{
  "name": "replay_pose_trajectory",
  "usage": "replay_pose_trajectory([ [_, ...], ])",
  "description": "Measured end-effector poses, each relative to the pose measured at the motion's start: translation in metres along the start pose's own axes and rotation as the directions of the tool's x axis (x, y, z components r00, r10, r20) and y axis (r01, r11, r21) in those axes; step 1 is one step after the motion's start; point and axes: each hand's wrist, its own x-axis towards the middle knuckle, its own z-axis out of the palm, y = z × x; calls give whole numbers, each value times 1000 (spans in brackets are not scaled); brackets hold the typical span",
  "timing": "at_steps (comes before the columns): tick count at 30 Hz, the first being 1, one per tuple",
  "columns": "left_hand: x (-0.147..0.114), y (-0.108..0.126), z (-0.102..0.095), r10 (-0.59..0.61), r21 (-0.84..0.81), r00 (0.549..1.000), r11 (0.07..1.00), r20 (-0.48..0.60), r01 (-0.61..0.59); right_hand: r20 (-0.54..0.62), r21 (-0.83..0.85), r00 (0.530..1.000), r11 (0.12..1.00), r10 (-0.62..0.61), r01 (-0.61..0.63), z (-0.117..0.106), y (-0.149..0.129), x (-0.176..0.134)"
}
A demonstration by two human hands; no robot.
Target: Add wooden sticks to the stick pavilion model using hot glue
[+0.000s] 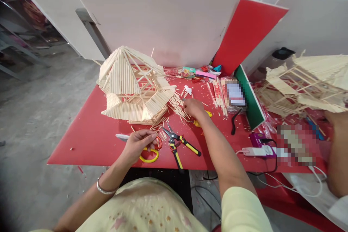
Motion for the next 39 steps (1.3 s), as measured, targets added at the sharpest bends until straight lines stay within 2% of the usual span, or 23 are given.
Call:
replay_pose_trajectory([
  [5, 3, -7, -1, 10, -9, 1000, 1000, 18, -9, 25, 26, 999, 999, 39, -39, 0, 12, -12],
  [11, 3, -11, -1, 13, -15, 999, 1000, 44, -12, -57, 89, 998, 996, 23, -18, 2, 12, -20],
  [14, 2, -12, 0, 15, -1, 999, 1000, 38, -15, -92, 106, 996, 994, -3, 13, 4, 6, -18],
  [22, -1, -13, -1, 28, 17, 999, 999, 45, -29, -61, 44, 998, 999, -25, 28, 14, -11, -4],
  [32, -1, -13, -1, 31, 18, 999, 999, 40, -32, -179, -38, 979, 995, -96, 90, 6, -47, 10],
  [39, -6, -8, -6, 36, 17, 999, 999, 10, -37, -141, -101, 988, 993, -69, 55, 6, -56, 29],
])
